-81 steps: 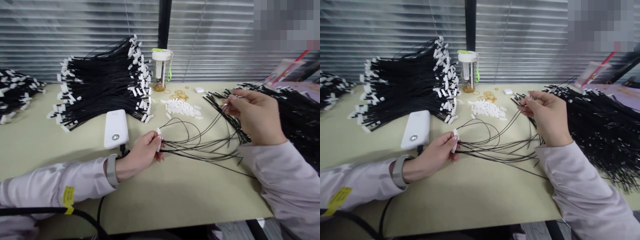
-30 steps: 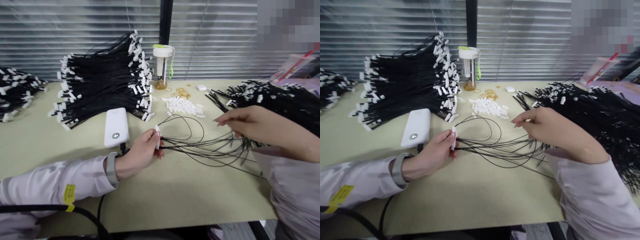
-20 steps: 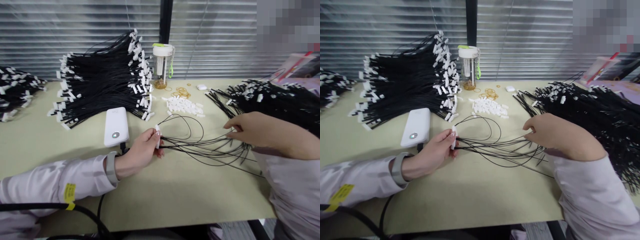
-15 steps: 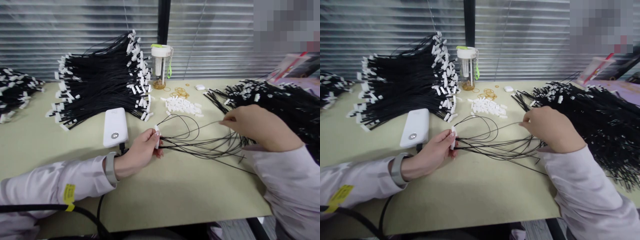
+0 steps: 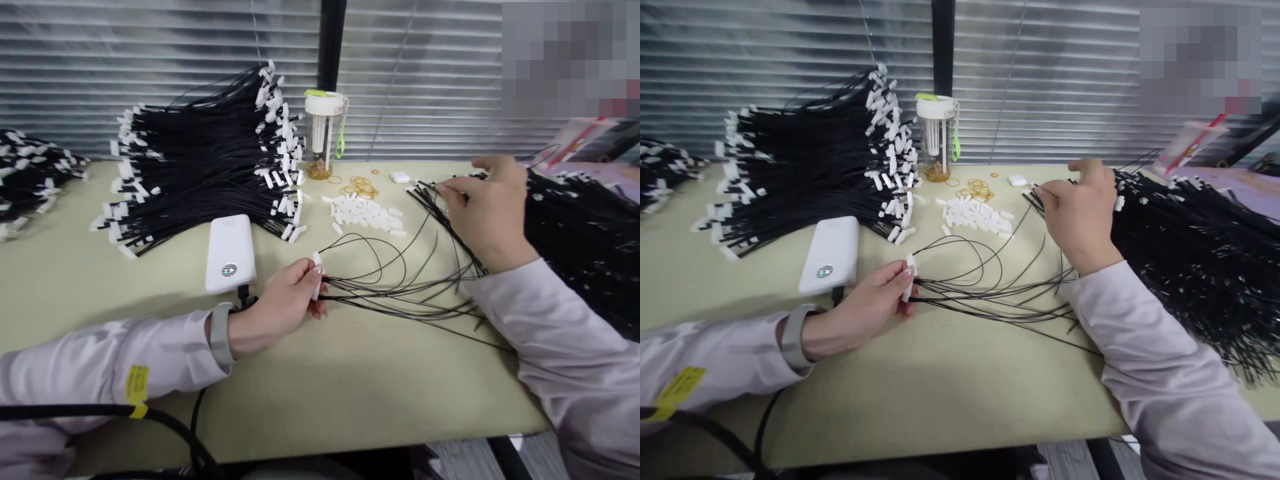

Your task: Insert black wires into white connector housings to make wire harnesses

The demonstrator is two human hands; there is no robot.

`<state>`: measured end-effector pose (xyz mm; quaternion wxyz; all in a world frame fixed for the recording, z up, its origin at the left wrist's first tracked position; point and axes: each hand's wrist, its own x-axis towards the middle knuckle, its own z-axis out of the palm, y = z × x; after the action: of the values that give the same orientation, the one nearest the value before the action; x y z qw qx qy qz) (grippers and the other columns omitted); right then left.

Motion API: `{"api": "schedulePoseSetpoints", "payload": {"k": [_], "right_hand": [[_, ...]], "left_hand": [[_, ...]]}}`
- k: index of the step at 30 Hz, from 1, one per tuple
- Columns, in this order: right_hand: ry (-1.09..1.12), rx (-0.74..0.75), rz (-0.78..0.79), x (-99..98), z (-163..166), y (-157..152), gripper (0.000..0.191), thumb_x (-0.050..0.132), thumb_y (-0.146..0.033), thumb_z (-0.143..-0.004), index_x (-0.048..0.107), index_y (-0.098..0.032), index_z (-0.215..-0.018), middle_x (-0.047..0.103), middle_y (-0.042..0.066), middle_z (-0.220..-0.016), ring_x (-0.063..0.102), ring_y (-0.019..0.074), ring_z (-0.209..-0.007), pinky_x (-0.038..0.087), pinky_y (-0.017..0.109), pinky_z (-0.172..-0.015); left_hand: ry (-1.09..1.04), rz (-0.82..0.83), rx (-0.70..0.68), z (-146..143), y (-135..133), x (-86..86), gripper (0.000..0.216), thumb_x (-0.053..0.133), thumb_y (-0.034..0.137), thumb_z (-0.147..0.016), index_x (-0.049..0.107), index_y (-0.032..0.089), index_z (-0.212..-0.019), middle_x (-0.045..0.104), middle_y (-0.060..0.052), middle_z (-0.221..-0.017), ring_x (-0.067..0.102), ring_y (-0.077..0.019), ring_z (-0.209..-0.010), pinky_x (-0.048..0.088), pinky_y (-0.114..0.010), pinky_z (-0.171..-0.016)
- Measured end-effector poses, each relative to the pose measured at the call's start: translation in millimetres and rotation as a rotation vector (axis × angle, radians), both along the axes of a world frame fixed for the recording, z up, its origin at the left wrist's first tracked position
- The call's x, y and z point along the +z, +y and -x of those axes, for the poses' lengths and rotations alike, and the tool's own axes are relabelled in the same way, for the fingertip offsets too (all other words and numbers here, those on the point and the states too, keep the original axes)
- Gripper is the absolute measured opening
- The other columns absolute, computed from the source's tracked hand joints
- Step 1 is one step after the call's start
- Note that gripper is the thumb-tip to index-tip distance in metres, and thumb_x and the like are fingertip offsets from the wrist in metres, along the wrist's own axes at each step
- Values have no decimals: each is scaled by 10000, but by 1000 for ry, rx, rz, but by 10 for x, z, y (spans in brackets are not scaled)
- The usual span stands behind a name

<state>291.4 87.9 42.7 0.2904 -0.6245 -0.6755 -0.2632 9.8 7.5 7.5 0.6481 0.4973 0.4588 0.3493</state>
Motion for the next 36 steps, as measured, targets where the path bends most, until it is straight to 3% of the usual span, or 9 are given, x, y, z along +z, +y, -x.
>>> {"api": "schedulePoseSetpoints", "payload": {"k": [4,8,13,17,20,22,26,30,36], "right_hand": [[-110,1,126,38,99,-90,220,523,-280,-758,673,-173,-877,463,159,-1199,379,339,-1128,307,498,-891],[-40,81,475,72,-8,-196,232,492,-224,-732,665,-186,-881,634,72,-819,571,185,-745,436,331,-723],[27,323,995,50,-104,-311,284,533,-237,-649,680,-250,-891,644,-10,-686,529,114,-537,419,244,-541],[147,181,760,14,-37,-312,153,569,-274,-623,689,-210,-695,619,8,-590,532,147,-538,431,306,-610],[289,60,419,5,-55,-238,289,490,-265,-712,637,-139,-926,646,84,-797,588,197,-739,434,370,-759],[578,128,193,26,-91,-178,339,464,-204,-736,557,-109,-1048,619,119,-920,595,183,-836,450,347,-773],[1281,481,-192,114,-1,-172,80,510,-98,-701,559,-135,-753,574,50,-773,575,84,-631,466,248,-605],[1181,564,126,101,432,-437,348,541,-172,-757,505,-214,-1101,594,-2,-657,532,85,-482,424,231,-460],[516,598,345,-45,977,-787,132,545,-229,-787,649,-191,-859,635,25,-759,568,112,-651,472,260,-609]], "left_hand": [[6,-6,-8,4,0,0,175,411,276,-837,399,167,-701,459,48,-643,495,-45,-443,410,-191,-444],[-13,-28,-18,21,7,-30,182,419,305,-832,400,170,-711,459,44,-655,501,-52,-455,417,-203,-454],[-18,-33,-40,27,11,-40,190,407,309,-840,393,168,-713,451,42,-665,499,-50,-460,417,-205,-453],[2,-45,-36,26,11,-40,189,400,305,-844,397,164,-718,446,44,-667,494,-43,-456,421,-201,-453],[12,-54,-47,25,10,-42,193,398,313,-845,402,163,-724,449,42,-672,502,-43,-464,421,-196,-452],[10,-50,-54,23,9,-42,199,398,322,-846,399,165,-724,448,43,-671,503,-44,-466,420,-193,-451],[25,-55,-59,20,9,-42,204,386,324,-851,391,168,-719,443,45,-658,499,-45,-456,410,-194,-441],[34,-67,-73,24,10,-48,211,380,339,-853,387,172,-724,439,48,-650,498,-48,-457,405,-197,-445],[56,-91,-108,28,9,-64,211,374,351,-856,390,176,-739,430,51,-648,499,-46,-462,410,-195,-458]]}}
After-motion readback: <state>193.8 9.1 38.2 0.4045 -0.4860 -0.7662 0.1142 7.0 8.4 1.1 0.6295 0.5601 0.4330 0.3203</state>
